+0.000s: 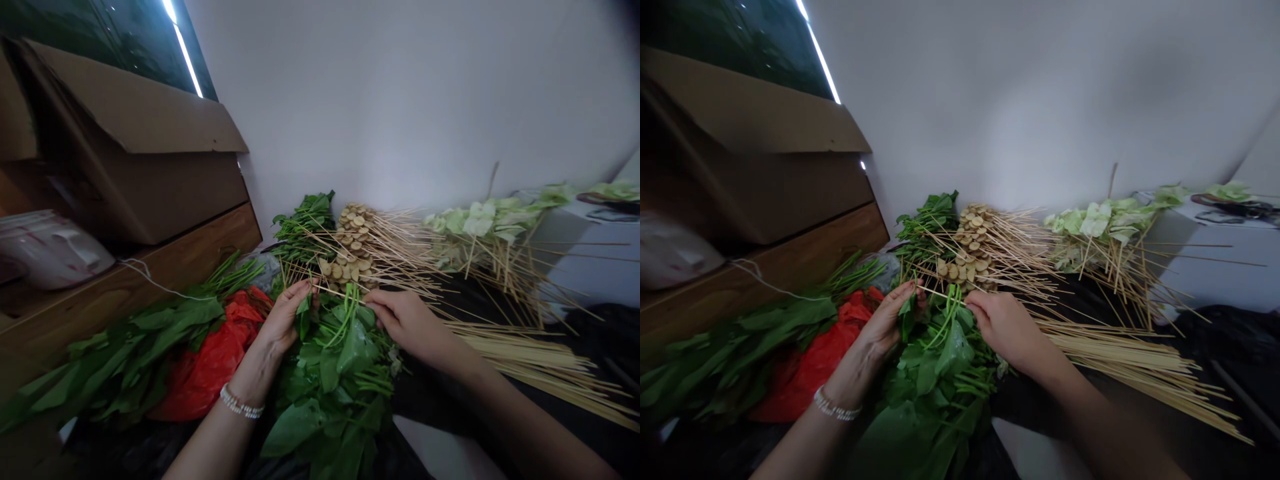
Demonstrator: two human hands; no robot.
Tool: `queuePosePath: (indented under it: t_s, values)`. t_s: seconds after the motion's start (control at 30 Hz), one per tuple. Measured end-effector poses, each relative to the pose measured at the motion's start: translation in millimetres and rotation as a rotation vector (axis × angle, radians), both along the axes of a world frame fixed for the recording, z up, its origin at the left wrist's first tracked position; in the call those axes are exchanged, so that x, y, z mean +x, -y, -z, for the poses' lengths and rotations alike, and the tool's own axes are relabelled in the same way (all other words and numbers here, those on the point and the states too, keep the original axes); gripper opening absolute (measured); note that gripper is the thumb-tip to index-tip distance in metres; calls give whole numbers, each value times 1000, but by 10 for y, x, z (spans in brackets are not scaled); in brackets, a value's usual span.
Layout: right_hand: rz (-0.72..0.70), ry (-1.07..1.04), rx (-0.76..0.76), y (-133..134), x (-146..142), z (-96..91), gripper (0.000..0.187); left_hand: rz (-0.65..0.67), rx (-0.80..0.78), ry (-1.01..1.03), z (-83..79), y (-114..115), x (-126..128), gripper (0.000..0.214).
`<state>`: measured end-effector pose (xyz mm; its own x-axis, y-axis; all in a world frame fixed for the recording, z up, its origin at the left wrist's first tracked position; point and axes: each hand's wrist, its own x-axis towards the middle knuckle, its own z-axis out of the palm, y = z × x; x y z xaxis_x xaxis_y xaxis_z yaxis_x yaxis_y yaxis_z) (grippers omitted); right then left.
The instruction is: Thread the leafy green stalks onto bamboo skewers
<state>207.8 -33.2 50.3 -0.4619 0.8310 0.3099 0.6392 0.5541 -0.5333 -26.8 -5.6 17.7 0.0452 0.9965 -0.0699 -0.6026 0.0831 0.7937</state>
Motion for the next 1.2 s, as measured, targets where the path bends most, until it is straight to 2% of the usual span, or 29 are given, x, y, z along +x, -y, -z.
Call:
queuePosePath:
  t_s: [0.23,0.53,0.83,1.0,1.2]
  values:
    - [16,18,5,17,-20,-8,26,16,7,-59,25,-6,-4,39]
    - [124,157,36,63,-47,17,27,-132,103,-283,54,-12,28,41]
    - [80,88,25,78,-84,25,27,-67,61,-171,30,17,57,38]
    - [58,68,15,64,-95,33,26,-22,78,-176,23,45,69,36]
    - [83,72,97,-3,82,-64,25,-41,51,-173,33,18,35,34]
